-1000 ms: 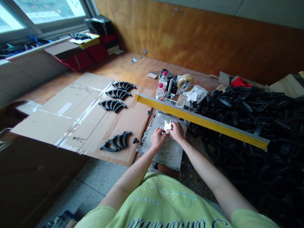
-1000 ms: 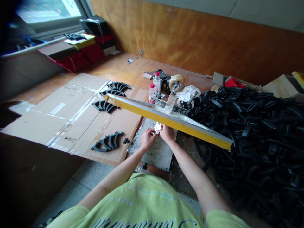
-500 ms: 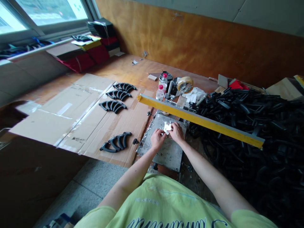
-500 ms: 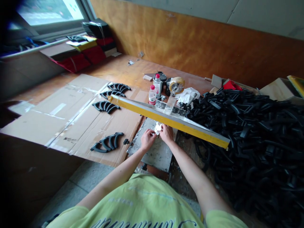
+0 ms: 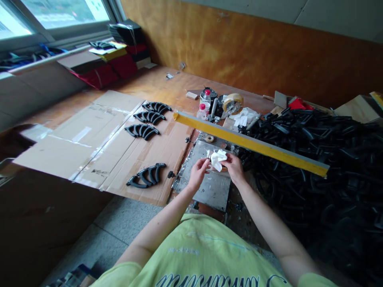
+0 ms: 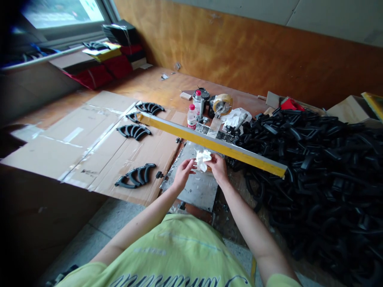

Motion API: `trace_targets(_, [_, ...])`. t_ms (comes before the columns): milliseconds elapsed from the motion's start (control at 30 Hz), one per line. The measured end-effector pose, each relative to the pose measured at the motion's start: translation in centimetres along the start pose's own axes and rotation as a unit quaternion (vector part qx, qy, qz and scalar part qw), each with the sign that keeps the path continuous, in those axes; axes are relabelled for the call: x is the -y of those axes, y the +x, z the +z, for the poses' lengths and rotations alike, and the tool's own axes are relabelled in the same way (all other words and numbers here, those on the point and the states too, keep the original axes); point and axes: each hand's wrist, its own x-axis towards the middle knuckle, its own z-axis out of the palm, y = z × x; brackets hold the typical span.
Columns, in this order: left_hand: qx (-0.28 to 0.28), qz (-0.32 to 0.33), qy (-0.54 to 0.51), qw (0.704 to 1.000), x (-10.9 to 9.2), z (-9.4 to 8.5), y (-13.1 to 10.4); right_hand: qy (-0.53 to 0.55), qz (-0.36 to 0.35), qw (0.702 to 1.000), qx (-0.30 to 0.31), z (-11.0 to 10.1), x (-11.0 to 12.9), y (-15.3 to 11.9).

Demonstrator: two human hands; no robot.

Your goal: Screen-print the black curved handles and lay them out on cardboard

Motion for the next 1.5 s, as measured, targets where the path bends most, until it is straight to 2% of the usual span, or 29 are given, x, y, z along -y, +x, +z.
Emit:
trace_targets(67, [0.028,-0.011,-0.040,0.999,-0.9,0.6,-0.6,0.035,0.025,0.999,0.029,-0.1,0.7,-1.2])
trace_targets(167, [0.031,-0.010,-0.076,0.997,-1.6,1.1,-1.2,0.086,0.058,0.992,0.067,-0.4,1.8,-2.3])
trace_targets(267, [0.050,-0.013,-0.105,0.993,-1.8,1.1,-1.9,0.132,0.076,0.986,0.073,-1.0,2.7,-3.0])
trace_targets(367, [0.103,-0.025,-0.113,0.988,-1.5,0.7,-2.9,0.108,0.092,0.986,0.088,-1.6,2.9,-3.8])
trace_targets(433, [0.118,-0.036,-0.111,0.986,-1.0,0.4,-3.5,0.079,0.110,0.984,0.115,-2.0,2.7,-4.4])
trace_targets(567, [0.088,-0.054,-0.104,0.989,0.3,0.0,-4.2,0.093,0.148,0.972,0.158,-2.1,1.4,-5.5])
trace_targets(700, [-0.017,-0.008,-0.021,1.000,1.7,0.5,-4.2,0.114,0.144,0.976,0.120,-0.9,-0.1,-6.4])
trace_targets(733, [-0.028,-0.003,-0.002,1.000,1.9,0.7,-4.2,0.113,0.137,0.978,0.107,-0.5,-0.5,-6.6])
trace_targets(800, [-0.006,-0.013,0.018,1.000,2.0,1.2,-4.2,0.109,0.127,0.982,0.086,0.1,-1.2,-6.6])
trace_targets(867, [0.041,-0.031,0.035,0.998,2.0,1.4,-4.0,0.097,0.124,0.985,0.075,0.2,-1.7,-5.9])
trace_targets(933, [0.053,-0.012,0.078,0.995,2.0,1.2,-3.4,0.061,0.114,0.990,0.054,-0.2,-1.9,-4.4])
trace_targets(1000, [0.026,0.044,0.164,0.985,2.1,0.8,-2.5,-0.015,0.065,0.998,0.014,-0.7,-1.8,-2.2])
trace_targets(1100, [-0.021,0.118,0.333,0.935,2.8,-0.1,-0.9,-0.169,-0.061,0.983,-0.025,-0.9,-1.6,1.2])
trace_targets(1167, [-0.027,0.128,0.415,0.900,3.5,-0.4,0.1,-0.257,-0.120,0.959,0.014,-0.4,-1.7,2.8])
trace_targets(1233, [-0.031,0.133,0.456,0.880,4.2,-0.5,0.7,-0.326,-0.139,0.932,0.075,0.5,-2.1,3.9])
trace_targets(1333, [-0.036,0.142,0.470,0.870,4.9,-0.4,0.9,-0.393,-0.133,0.903,0.108,1.7,-2.7,4.8])
trace_targets(1500, [-0.040,0.151,0.465,0.871,5.2,-0.3,0.9,-0.427,-0.124,0.890,0.100,2.0,-3.1,5.4])
